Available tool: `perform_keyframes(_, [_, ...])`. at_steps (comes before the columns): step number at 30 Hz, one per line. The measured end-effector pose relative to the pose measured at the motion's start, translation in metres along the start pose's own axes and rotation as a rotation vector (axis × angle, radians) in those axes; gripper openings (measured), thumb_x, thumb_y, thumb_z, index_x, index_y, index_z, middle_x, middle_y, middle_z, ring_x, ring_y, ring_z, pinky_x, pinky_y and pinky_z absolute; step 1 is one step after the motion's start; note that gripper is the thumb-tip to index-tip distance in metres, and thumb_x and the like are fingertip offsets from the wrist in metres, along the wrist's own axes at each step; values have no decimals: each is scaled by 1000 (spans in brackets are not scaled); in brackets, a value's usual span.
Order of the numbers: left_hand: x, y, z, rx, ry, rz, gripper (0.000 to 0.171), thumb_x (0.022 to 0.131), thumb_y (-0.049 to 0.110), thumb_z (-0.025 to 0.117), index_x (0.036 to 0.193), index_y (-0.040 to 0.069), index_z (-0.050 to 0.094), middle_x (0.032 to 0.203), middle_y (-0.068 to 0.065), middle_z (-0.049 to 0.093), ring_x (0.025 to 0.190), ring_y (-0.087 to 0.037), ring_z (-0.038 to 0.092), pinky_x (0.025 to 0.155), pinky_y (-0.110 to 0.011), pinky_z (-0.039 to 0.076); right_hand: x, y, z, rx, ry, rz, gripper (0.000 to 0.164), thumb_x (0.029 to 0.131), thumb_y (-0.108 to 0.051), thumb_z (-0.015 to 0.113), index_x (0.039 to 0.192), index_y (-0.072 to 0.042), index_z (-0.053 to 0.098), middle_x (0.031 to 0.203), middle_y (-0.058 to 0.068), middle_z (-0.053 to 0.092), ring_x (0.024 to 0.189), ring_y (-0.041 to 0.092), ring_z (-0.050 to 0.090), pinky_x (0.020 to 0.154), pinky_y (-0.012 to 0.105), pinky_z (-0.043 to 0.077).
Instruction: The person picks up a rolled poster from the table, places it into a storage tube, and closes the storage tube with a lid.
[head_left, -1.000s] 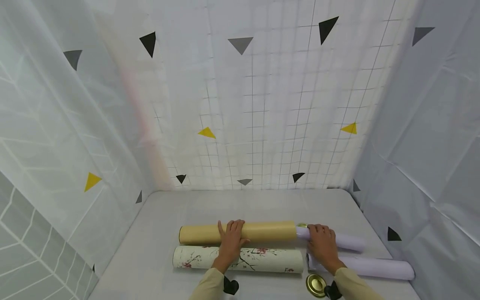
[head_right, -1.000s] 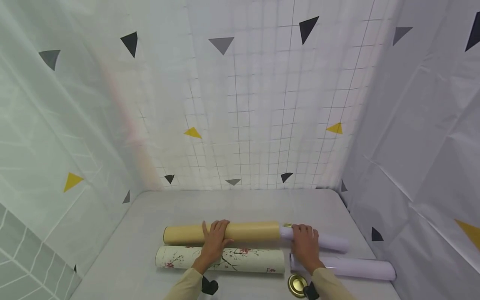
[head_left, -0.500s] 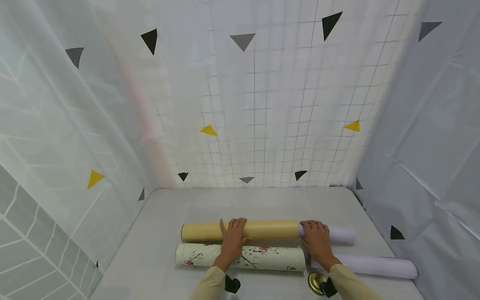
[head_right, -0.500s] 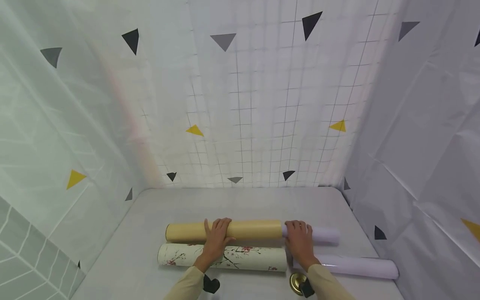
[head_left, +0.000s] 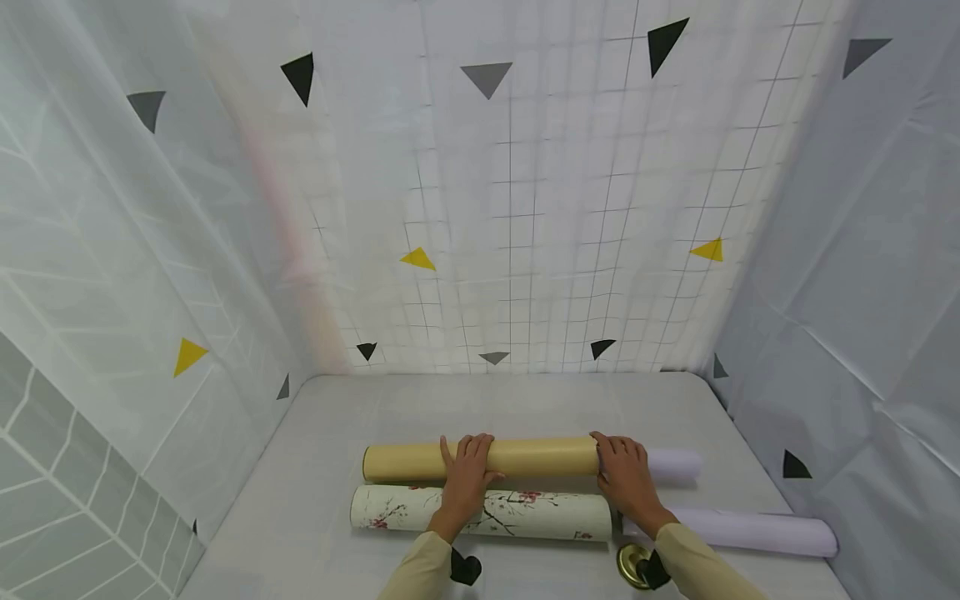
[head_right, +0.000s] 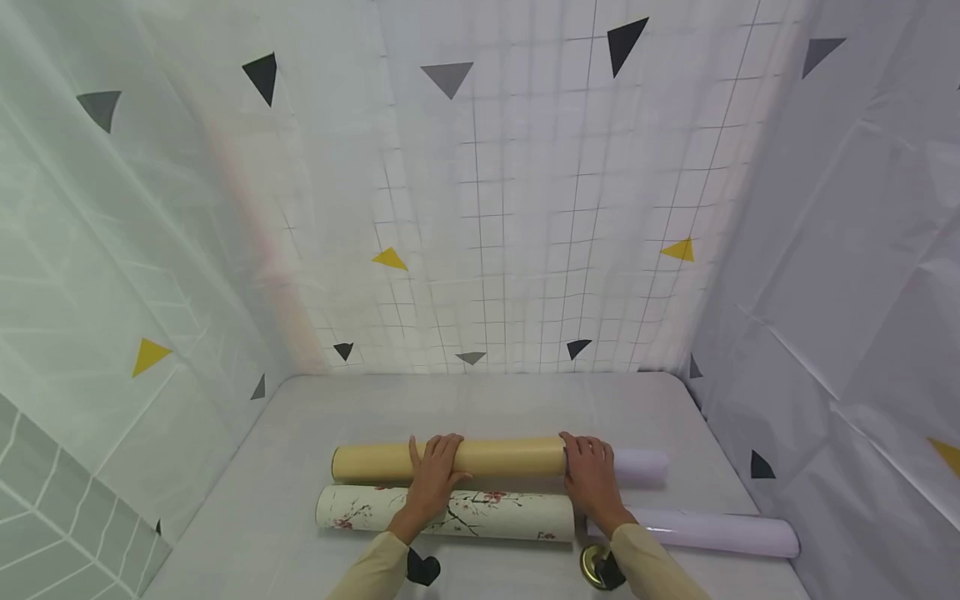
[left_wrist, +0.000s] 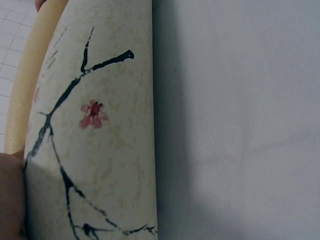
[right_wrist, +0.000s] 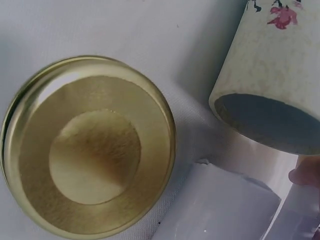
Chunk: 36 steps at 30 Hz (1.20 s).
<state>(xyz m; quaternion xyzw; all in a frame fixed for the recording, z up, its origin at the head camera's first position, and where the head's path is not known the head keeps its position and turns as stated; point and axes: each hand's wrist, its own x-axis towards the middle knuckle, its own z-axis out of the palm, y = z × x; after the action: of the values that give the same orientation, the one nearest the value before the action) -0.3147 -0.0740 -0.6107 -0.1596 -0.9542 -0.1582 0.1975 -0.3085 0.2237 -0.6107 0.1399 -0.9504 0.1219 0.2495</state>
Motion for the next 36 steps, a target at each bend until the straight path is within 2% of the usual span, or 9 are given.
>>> perform_keyframes(8, [0,-1,0,20,-15,-2,64,83,42,76,138,14,57,138,-3,63,132,-28,53,118,-76,24,-3,3,5,18,-73,5,77,77,-4,87,144,-4,51,127,20,67,123,41,59,106,62,43])
perform_keyframes(15, [-2,1,1,20,4,6,62,82,40,78,135,14,58,137,-4,63,130,-28,54,117,-76,25,-8,9,3,34,-10,3,76,72,3,85,141,-1,53,136,23,61,129,43,54,107,71,37])
perform_keyframes(21, [-2,0,1,39,14,7,64,82,42,77,136,14,58,138,-3,63,131,-28,54,117,-76,26,-8,21,-3,9,-1,97,79,71,8,78,144,-1,49,148,27,49,137,47,41,110,75,29])
perform_keyframes(26, [-1,-2,2,45,50,23,64,80,41,79,135,14,59,136,-4,64,129,-29,55,116,-76,27,-6,28,-12,-27,28,185,78,70,8,76,143,3,49,147,32,46,136,53,39,108,79,27])
perform_keyframes(29, [0,-1,1,31,58,28,63,80,39,79,134,13,59,135,-5,64,128,-29,55,115,-77,27,-7,34,-12,-25,17,238,78,70,7,77,142,5,48,148,33,42,136,55,35,107,81,23])
perform_keyframes(33, [0,2,-2,20,34,18,61,81,37,79,133,13,58,136,-5,63,130,-29,54,116,-77,26,-11,43,-6,-19,-5,283,67,73,6,77,135,6,51,149,32,37,138,56,31,105,84,18])
perform_keyframes(36, [0,3,-3,34,30,15,61,80,38,80,132,14,59,135,-5,64,129,-29,55,116,-77,27,-12,47,-1,-20,8,278,55,74,5,76,125,8,56,147,32,37,136,56,30,103,84,18])
